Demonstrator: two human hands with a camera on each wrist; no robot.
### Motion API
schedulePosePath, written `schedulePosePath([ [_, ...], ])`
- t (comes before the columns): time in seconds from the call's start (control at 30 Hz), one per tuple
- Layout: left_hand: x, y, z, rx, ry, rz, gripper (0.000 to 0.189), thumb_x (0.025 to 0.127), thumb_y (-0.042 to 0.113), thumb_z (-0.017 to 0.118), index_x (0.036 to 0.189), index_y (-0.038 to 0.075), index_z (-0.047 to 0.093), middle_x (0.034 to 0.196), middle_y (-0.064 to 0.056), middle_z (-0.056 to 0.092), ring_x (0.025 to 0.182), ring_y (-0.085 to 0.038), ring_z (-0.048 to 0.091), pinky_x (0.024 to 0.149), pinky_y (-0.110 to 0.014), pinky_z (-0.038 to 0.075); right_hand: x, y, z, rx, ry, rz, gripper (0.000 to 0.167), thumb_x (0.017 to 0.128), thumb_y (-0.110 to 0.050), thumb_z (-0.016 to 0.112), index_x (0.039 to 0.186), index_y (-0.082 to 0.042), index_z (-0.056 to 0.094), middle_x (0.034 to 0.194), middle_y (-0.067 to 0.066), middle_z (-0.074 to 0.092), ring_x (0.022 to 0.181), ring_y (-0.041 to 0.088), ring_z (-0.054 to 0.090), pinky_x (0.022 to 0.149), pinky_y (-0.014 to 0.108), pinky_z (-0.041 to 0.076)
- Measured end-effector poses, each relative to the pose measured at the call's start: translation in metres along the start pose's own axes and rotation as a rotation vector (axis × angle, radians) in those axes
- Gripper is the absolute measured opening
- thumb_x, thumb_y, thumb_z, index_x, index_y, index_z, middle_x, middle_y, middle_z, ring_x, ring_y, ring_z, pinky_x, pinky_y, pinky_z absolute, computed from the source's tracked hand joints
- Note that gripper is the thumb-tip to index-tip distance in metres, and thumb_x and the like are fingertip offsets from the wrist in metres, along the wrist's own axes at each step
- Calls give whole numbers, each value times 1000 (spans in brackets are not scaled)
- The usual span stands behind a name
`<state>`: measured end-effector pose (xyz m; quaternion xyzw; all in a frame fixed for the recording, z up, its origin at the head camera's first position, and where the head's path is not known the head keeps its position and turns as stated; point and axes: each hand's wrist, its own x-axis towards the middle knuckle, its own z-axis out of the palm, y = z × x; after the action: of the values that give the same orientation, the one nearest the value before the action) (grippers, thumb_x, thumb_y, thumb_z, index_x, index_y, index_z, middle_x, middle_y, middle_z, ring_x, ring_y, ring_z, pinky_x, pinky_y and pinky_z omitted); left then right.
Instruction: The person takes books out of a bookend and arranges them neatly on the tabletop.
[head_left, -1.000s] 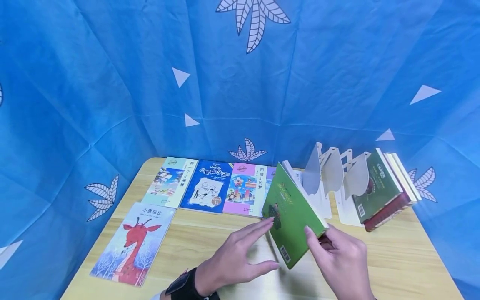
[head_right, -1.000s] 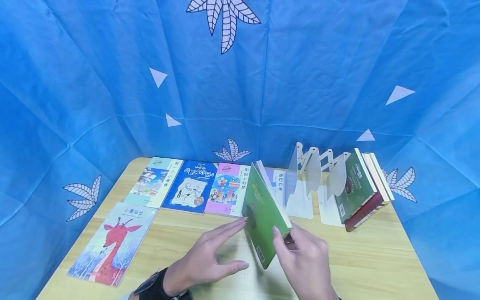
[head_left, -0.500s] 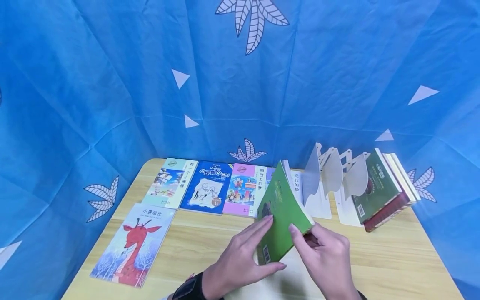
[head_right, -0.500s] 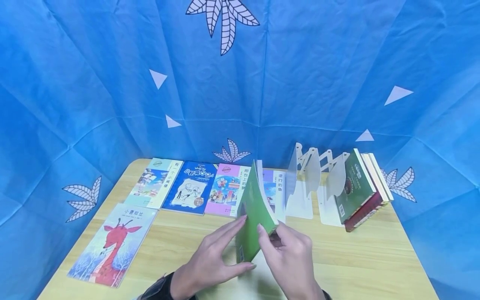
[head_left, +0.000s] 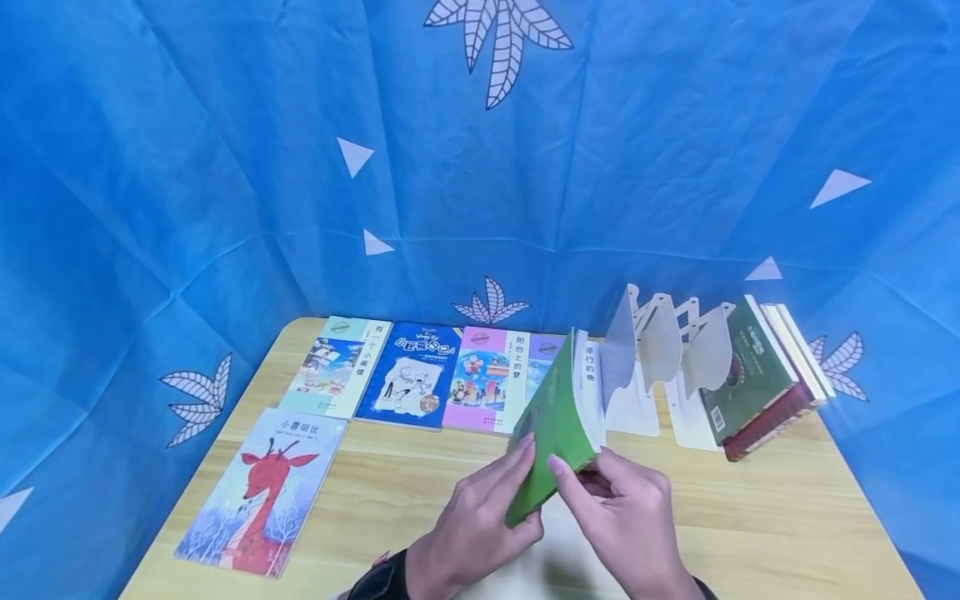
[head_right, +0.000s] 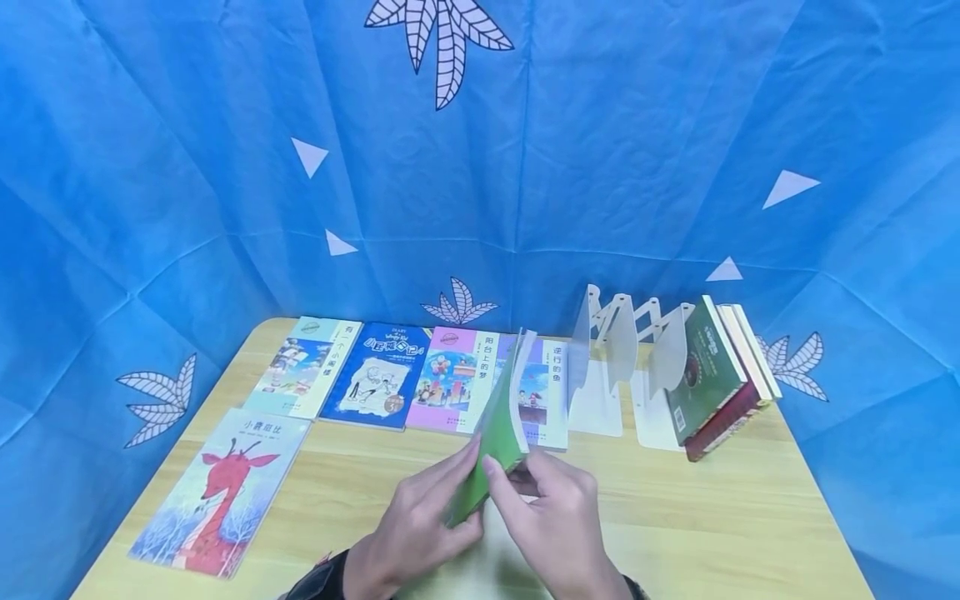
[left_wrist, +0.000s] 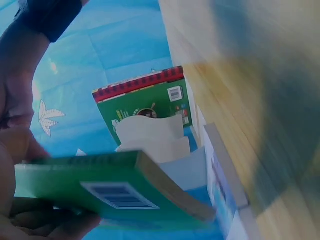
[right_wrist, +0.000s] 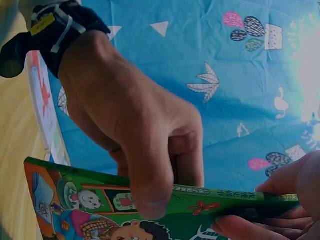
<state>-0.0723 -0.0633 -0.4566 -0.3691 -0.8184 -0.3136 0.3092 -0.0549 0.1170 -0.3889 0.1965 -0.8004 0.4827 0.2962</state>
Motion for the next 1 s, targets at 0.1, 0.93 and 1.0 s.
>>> schedulePosePath([
  [0.1,-1,-2,-3,37,-2,52,71,69,4,80,135,-13,60,129,-27,70,114,-33,74,87,-34,62,1,-1,3,10,-3,-18,20,74,11,83,92,1,79,79,16,79,73,-1,75,61,14,60],
  [0.93,-9,-31,-47,-163,225,-120,42,80,-15,74,121,-9,68,101,-24,78,82,-29,79,76,-20,63,23,-2,-21,-164,-43,-62,40,74,-2,90,112,-6,79,101,7,82,85,17,81,80,10,58],
  [1.0,-12,-33,-52,-156,244,-182,42,80,-14,75,121,-9,68,87,-19,76,66,-19,73,63,-13,59,26,1,-25,-177,-21,-67,39,75,0,89,112,-6,79,101,9,82,86,15,80,82,8,57],
])
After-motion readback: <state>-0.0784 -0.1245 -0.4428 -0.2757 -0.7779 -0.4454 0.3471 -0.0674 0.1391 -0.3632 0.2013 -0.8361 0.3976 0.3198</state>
